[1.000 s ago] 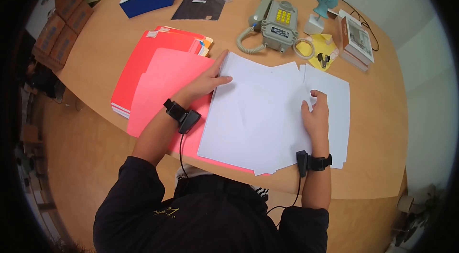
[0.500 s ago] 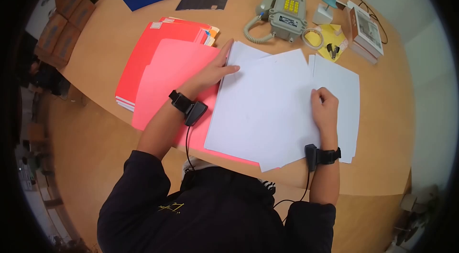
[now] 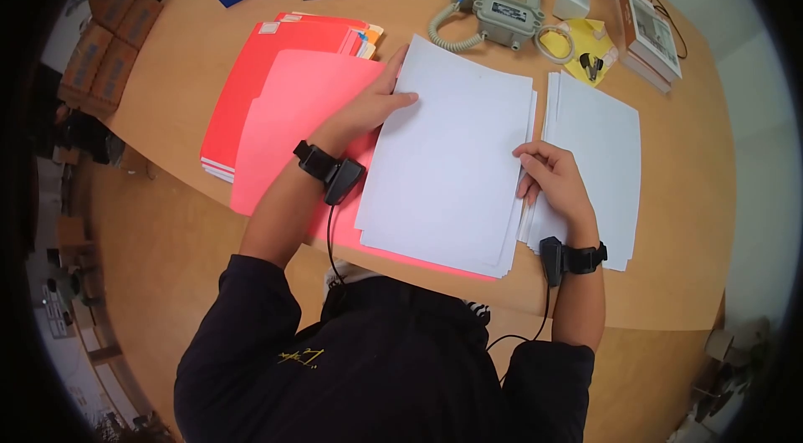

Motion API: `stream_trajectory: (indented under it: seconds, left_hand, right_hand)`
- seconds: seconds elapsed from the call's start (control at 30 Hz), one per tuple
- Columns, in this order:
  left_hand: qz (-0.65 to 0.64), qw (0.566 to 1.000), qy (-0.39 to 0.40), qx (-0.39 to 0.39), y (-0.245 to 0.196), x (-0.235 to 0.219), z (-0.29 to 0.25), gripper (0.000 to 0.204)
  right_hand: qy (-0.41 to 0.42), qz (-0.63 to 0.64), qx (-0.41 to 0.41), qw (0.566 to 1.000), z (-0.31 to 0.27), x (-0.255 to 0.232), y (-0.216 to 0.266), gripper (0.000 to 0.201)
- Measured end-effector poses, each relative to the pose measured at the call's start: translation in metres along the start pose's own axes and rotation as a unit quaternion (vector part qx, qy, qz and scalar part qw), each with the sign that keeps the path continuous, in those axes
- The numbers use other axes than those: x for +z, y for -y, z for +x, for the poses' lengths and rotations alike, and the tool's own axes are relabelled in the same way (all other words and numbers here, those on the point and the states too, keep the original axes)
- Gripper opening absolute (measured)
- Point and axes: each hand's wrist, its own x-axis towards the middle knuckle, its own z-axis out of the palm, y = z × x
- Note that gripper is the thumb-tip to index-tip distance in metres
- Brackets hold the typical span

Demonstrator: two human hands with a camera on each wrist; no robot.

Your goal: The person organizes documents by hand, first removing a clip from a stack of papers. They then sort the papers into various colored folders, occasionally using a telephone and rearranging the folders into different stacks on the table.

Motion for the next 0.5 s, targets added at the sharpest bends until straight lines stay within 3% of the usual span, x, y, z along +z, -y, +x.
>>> stream_trajectory:
  seconds: [0.1, 0.17, 0.5]
  left_hand:
    - [0.074, 0.997, -0.023, 0.009, 0.007, -0.001, 0.002, 0.084]
    - [-0.021, 0.998, 0.002, -0.051, 0.006, -0.002, 0.001, 0.084]
    - [0.046, 0.999, -0.014, -0.021, 0.007, -0.002, 0.002, 0.083]
  right_hand:
    - [0.019, -0.014, -0.003, 1.000, 0.001, -0.005, -0.005, 0.018]
    - [0.026, -0.014, -0.008, 1.000, 0.001, -0.007, -0.007, 0.018]
    - [-0.002, -0.043, -0.015, 0.999, -0.001, 0.001, -0.001, 0.009]
